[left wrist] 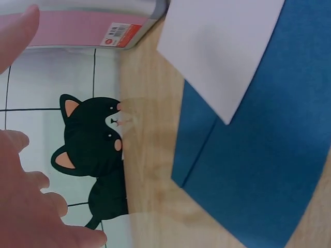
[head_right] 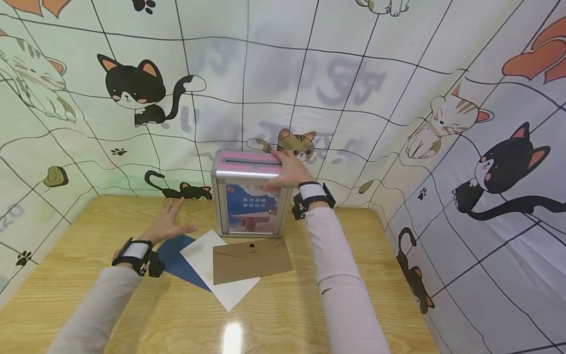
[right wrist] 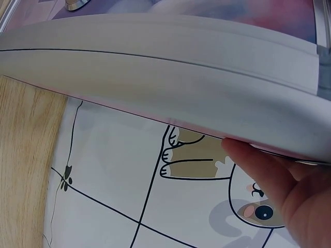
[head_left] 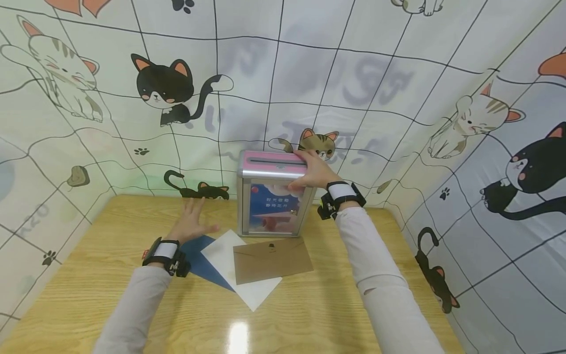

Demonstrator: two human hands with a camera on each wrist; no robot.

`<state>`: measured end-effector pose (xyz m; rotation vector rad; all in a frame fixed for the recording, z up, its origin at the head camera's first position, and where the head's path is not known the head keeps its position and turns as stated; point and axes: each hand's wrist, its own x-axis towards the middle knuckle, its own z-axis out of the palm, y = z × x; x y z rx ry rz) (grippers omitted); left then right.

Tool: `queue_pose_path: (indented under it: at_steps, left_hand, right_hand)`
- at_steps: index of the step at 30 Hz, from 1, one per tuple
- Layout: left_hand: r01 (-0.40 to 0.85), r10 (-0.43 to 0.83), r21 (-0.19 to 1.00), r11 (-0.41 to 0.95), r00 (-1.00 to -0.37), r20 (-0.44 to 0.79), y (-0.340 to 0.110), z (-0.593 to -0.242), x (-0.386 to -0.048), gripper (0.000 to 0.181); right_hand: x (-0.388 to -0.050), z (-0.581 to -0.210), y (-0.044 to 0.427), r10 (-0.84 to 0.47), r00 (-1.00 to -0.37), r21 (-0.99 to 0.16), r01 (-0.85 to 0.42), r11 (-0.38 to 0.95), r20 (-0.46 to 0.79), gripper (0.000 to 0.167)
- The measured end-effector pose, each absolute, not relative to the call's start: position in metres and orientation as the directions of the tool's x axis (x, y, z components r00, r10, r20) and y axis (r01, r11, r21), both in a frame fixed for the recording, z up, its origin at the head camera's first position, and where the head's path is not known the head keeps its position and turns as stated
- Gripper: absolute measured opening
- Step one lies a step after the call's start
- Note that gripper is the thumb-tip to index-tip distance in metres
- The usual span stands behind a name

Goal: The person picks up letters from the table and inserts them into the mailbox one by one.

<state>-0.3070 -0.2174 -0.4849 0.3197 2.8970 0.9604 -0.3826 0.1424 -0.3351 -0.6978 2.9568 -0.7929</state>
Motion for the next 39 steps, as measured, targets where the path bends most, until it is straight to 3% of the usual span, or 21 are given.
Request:
queue_pose_path:
  at_steps: [39]
  left_hand:
    - [0.149,0.274,0.586,0.796,-0.953,-0.129,-0.192,-0.535,-0.294,0.108]
  right_hand:
    - [-0.383,-0.336,0.143,-0.423,-0.899,-0.484,-0.421,0.767,0.112,0.103]
